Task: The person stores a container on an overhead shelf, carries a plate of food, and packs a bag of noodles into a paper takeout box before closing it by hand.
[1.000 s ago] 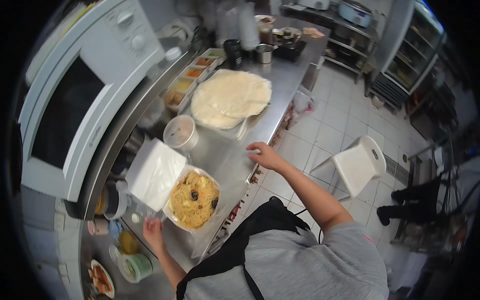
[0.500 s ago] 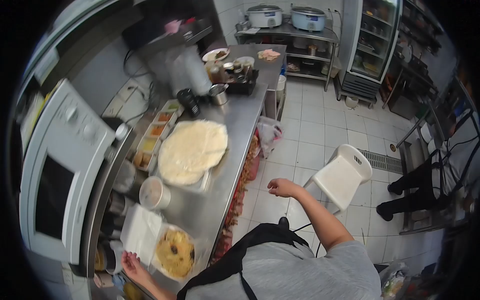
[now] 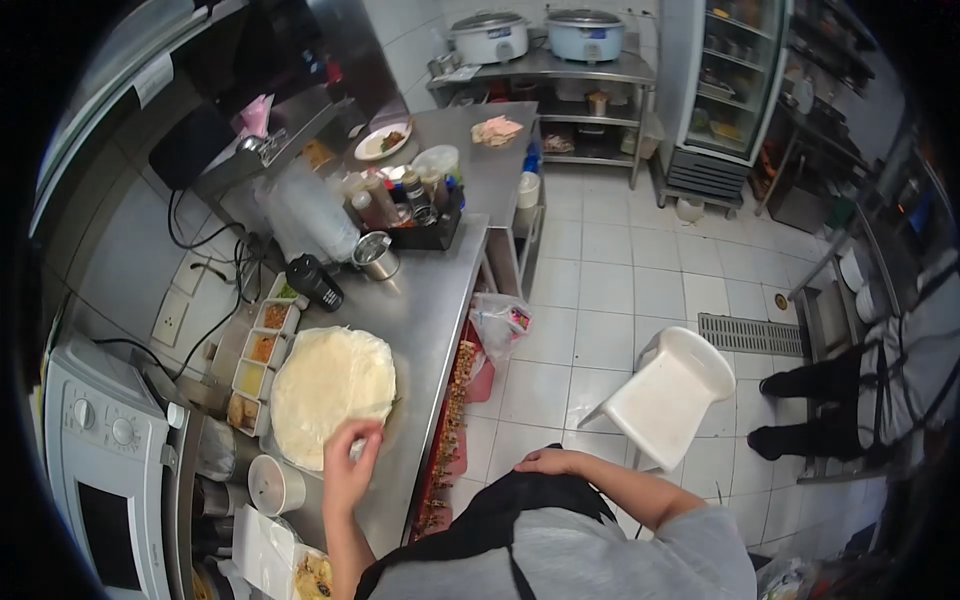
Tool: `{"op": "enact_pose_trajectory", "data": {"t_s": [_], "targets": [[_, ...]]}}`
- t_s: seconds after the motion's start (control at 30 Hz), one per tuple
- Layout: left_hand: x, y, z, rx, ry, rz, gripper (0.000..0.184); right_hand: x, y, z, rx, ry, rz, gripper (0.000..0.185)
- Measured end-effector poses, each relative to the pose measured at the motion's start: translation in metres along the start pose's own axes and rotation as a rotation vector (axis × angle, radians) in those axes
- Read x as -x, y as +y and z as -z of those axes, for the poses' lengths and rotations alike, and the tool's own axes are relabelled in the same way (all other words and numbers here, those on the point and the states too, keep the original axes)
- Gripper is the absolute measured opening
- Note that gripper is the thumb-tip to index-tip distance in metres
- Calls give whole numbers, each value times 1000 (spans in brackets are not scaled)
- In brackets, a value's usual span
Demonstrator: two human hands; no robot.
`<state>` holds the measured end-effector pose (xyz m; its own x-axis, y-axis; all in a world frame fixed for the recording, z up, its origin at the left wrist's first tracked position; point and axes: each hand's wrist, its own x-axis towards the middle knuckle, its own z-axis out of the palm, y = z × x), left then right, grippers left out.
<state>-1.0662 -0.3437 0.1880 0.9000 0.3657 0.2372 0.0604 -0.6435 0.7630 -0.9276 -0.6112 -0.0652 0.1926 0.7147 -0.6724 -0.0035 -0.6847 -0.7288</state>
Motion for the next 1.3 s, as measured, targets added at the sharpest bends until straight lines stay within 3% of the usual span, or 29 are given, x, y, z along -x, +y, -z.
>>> {"op": "enact_pose_trajectory", "data": {"t_s": [0.13, 0.23, 0.37, 0.43, 0.57, 0.63, 0.67, 0.8, 0.97, 1.07, 1.2, 1.3], "targets": [[-96, -31, -9, 35, -83, -143, 13, 1, 20, 20, -62, 157, -47, 50], [-165, -64, -8, -129, -87, -203, 19, 8, 41, 36, -251, 271, -98, 41], [-252, -113, -8, -177, 167, -220, 29, 15, 77, 51, -489, 518, -56, 28], [-287, -130, -18, -242, 197, -268, 41, 27, 66, 57, -375, 551, -134, 24], [-351, -175, -42, -420, -29, -272, 67, 40, 43, 56, -248, 664, -277, 30], [-373, -189, -44, -474, -253, -221, 58, 45, 32, 53, -198, 706, -301, 30], [-386, -201, -43, -359, -280, -271, 47, 45, 30, 55, -163, 712, -301, 31], [-403, -191, -25, -311, -348, -252, 31, 50, 34, 45, -266, 799, -286, 31], [-393, -150, 9, -337, -95, -72, 28, 61, 47, 46, -233, 839, -273, 29], [-358, -103, 14, -435, 91, -340, 29, 64, 57, 56, -172, 758, -193, 29], [-275, -6, 4, -381, 219, -477, 36, 80, -2, 82, 461, 690, 10, 32], [-214, 23, -34, -389, 403, -729, 36, 83, -63, 98, 25, 451, 392, 38]]}}
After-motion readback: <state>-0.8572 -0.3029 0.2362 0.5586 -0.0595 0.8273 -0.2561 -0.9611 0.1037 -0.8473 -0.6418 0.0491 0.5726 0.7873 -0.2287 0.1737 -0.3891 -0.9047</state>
